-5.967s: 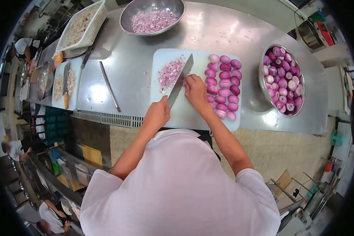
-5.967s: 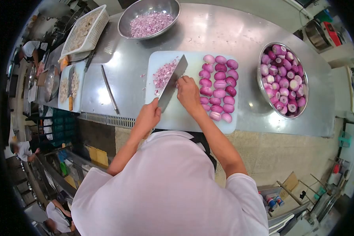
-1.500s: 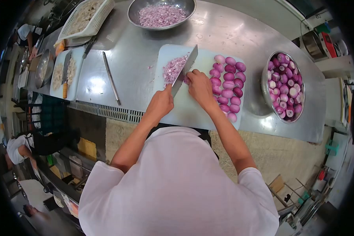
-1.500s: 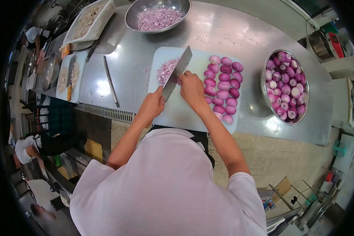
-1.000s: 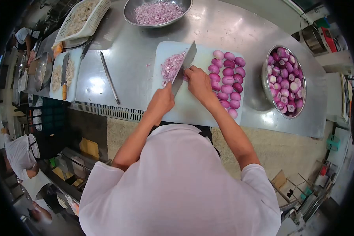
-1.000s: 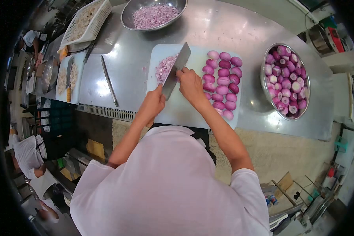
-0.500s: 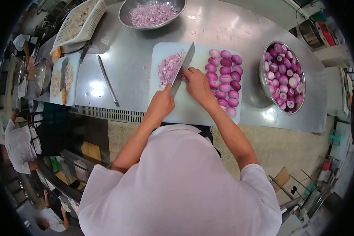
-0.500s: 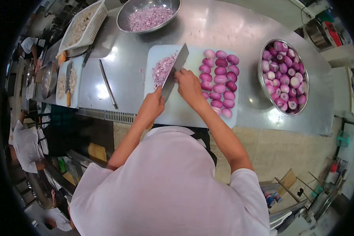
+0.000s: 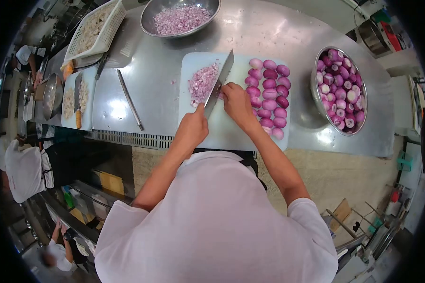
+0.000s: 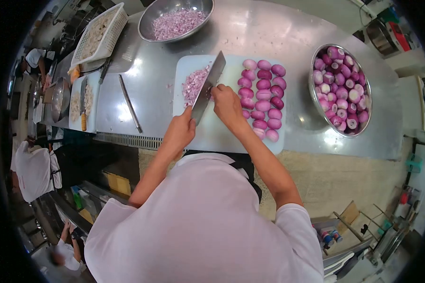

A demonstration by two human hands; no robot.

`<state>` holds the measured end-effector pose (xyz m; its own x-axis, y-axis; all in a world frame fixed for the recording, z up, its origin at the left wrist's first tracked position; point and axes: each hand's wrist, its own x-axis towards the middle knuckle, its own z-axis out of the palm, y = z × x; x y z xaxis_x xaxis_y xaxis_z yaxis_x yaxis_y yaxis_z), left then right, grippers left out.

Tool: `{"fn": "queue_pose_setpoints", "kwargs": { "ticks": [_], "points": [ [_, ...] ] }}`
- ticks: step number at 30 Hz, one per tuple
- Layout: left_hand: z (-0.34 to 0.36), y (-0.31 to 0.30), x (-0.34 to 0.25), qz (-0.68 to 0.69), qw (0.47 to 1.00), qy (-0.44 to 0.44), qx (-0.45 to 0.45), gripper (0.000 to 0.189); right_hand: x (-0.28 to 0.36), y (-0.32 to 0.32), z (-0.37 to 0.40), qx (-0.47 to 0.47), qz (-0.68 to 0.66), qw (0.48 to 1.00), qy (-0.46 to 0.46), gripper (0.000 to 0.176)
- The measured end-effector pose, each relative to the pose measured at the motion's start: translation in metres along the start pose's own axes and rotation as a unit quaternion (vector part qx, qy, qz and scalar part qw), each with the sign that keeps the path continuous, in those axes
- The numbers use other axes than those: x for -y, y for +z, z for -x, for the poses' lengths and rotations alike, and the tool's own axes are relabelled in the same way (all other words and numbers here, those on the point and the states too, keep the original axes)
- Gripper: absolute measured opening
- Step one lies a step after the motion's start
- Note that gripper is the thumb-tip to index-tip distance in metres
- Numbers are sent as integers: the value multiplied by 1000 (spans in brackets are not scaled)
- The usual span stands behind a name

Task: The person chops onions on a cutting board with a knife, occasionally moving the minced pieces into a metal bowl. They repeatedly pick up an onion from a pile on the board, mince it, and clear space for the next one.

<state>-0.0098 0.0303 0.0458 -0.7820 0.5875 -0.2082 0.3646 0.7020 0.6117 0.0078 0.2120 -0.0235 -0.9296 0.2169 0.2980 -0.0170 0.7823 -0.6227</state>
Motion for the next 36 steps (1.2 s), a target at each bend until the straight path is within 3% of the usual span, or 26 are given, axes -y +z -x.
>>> {"fn": "queue_pose_setpoints", "kwargs": {
  "ticks": [4,16,18,21,25,27,30,36],
  "points": [
    [-18,5,1,-6,999,36,-2,25,1,2,7,-12,1,1000,14,9],
    [-7,6,4,-5,1000,7,6,34,-4,5,12,-36,-23,999,16,9],
    [-20,20,6,-17,999,47,-9,33,0,4,14,-44,-32,998,15,8],
    [-15,-5,-9,-1,1000,11,25,33,-4,3,11,-54,-30,998,8,7],
    [-9,9,0,-4,1000,20,-6,33,-9,10,13,-60,-36,997,11,6],
    [-31,32,21,-2,997,75,-25,31,-9,9,18,-55,-43,997,11,7],
    [-17,-8,-9,-11,999,31,-8,29,-12,2,22,-69,-65,995,20,8],
    [-24,2,6,-45,998,46,-12,25,-3,9,27,-91,-73,992,54,8]
  ]
}}
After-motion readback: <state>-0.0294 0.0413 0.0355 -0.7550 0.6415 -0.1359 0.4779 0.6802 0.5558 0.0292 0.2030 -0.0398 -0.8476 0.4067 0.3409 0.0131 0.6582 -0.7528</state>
